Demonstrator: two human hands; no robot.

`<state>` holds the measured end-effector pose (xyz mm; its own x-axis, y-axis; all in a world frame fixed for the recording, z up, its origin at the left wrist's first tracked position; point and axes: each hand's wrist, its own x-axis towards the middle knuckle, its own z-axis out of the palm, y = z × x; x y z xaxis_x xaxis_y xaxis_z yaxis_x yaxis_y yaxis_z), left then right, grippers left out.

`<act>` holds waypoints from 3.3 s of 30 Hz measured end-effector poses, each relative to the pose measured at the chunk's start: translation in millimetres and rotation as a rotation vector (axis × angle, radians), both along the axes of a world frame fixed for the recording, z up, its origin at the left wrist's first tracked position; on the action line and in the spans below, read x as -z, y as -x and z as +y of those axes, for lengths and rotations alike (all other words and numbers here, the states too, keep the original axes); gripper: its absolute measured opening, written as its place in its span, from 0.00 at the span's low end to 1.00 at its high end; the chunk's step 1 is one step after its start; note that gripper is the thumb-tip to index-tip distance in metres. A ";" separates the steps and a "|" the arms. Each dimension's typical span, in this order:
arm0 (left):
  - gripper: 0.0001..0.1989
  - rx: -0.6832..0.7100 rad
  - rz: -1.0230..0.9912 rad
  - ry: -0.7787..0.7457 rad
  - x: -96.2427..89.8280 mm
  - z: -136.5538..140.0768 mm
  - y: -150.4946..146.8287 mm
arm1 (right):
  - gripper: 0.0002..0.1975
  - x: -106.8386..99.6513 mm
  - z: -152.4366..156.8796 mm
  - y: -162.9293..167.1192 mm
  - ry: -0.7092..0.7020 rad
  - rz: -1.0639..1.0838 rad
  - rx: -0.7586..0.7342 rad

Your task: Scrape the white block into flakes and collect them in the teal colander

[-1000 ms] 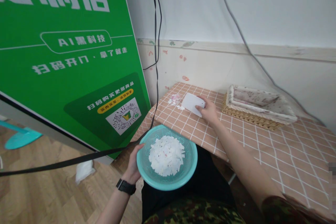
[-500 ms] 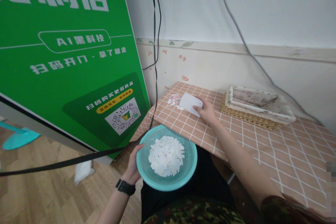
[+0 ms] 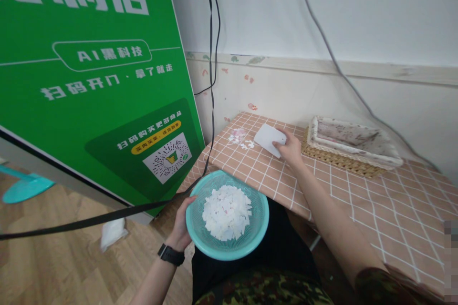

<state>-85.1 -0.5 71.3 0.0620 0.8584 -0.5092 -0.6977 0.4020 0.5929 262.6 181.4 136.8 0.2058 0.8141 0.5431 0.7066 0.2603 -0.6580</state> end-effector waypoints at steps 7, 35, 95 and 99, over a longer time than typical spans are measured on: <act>0.09 0.002 -0.006 0.002 2.6 -0.4 1.7 | 0.26 -0.8 -2.4 3.1 0.033 0.011 -0.131; 0.09 -0.010 0.003 0.005 0.1 -0.8 2.6 | 0.24 -15.7 -10.8 4.9 0.061 -0.009 -0.261; 0.07 -0.049 0.043 0.008 1.6 -0.4 4.9 | 0.19 -8.2 -11.0 24.9 0.049 -0.032 -0.226; 0.07 -0.037 0.021 0.001 1.0 0.1 4.4 | 0.17 -9.1 -11.5 24.3 0.085 -0.053 -0.285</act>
